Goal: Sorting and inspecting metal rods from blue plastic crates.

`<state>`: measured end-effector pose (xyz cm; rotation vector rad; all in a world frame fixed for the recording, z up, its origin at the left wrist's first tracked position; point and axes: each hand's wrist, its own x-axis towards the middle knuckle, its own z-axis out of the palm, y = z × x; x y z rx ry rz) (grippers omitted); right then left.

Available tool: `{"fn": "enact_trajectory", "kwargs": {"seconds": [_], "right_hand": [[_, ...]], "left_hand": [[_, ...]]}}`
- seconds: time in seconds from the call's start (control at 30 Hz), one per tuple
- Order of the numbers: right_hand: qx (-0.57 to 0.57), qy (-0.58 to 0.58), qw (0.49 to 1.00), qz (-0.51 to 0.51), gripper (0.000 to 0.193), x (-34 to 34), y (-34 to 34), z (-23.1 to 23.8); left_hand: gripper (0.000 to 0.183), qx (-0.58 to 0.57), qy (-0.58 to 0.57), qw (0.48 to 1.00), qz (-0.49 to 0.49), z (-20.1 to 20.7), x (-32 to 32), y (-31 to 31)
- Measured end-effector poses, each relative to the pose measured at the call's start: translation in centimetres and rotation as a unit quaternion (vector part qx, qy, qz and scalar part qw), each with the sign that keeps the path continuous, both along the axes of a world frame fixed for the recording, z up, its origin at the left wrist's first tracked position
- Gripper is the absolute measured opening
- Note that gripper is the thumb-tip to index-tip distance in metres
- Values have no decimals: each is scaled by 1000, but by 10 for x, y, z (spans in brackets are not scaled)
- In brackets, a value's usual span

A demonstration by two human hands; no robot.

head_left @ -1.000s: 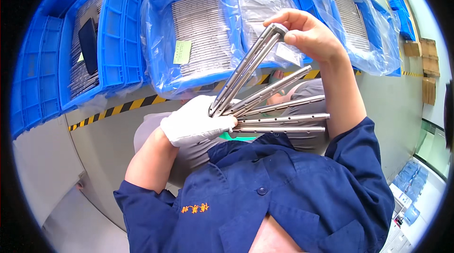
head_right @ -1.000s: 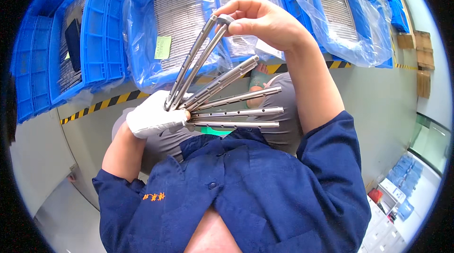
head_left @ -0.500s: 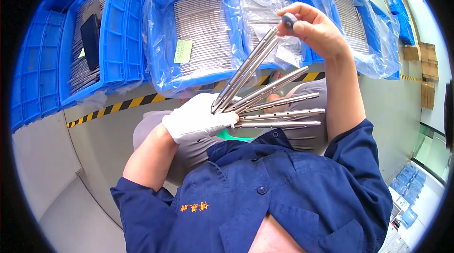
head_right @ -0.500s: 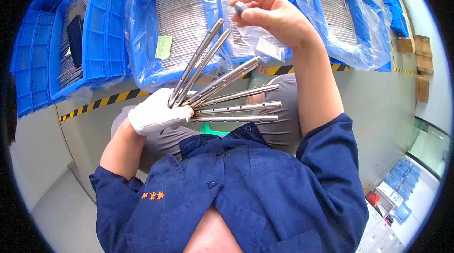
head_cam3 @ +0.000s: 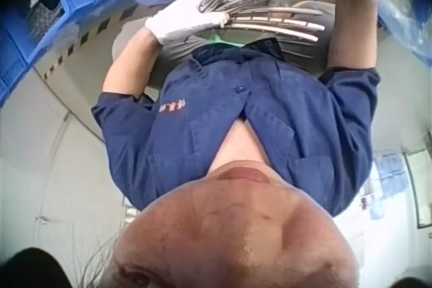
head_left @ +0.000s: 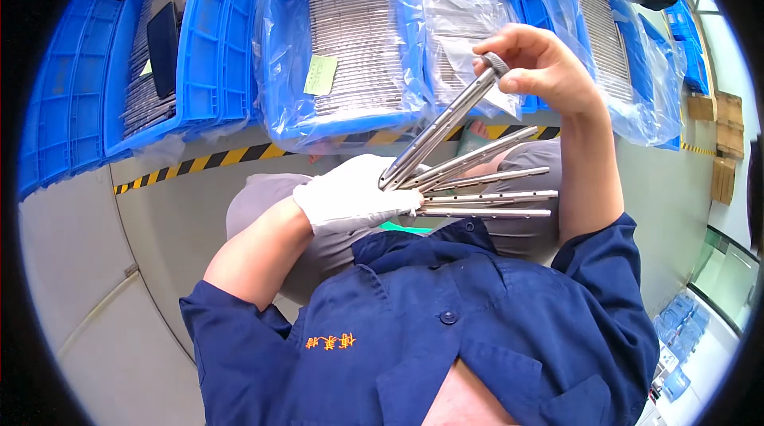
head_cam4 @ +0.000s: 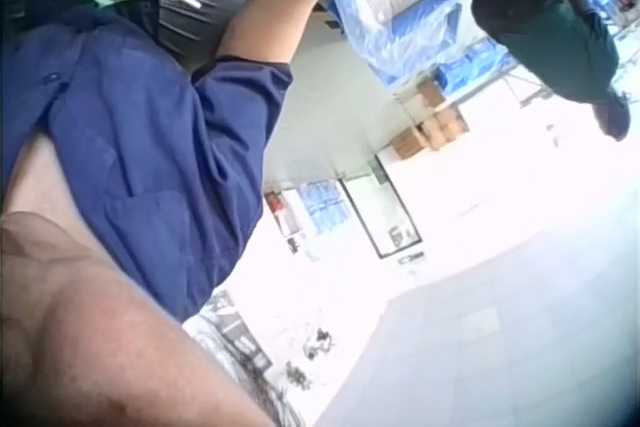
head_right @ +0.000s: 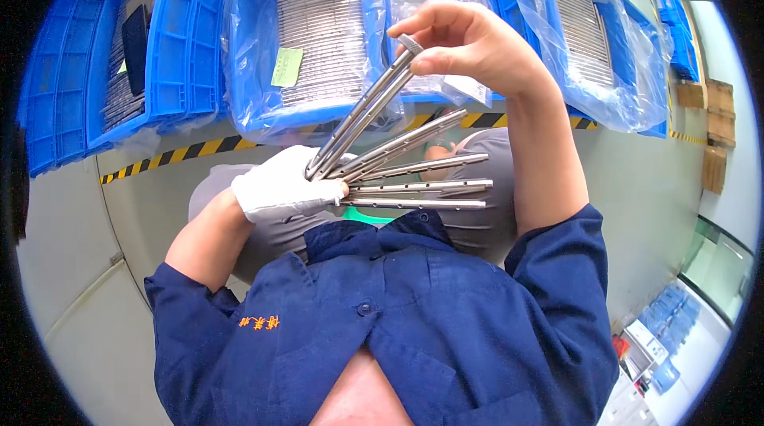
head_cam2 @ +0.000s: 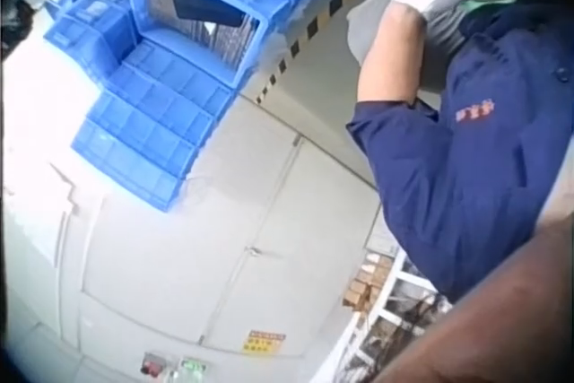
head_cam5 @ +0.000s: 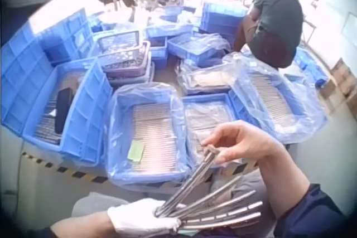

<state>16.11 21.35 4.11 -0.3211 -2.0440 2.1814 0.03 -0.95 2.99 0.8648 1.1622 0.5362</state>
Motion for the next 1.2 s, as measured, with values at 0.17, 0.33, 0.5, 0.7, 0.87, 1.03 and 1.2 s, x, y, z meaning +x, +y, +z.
{"fn": "enact_trajectory", "kwargs": {"seconds": [0.17,0.33,0.5,0.7,0.87,1.03,1.2], "right_hand": [[-34,9,999,-4,34,-1,-2,-2],[100,85,987,-97,29,14,31,-5],[-95,117,949,-278,30,27,35,3],[-39,174,933,-312,31,25,8,23],[-49,145,934,-322,36,28,8,20],[-40,62,935,-347,44,30,12,5],[-39,40,937,-345,45,33,12,3]], "left_hand": [[39,18,11,1000,0,-1,-3,-1],[38,-4,-11,1000,10,-4,-2,-4],[54,-5,-41,987,154,8,-11,2],[34,267,626,732,41,-45,-102,48],[37,277,724,631,-15,-137,-171,89],[37,279,702,654,-45,-197,-189,128],[42,274,664,691,-74,-233,-194,160]]}}
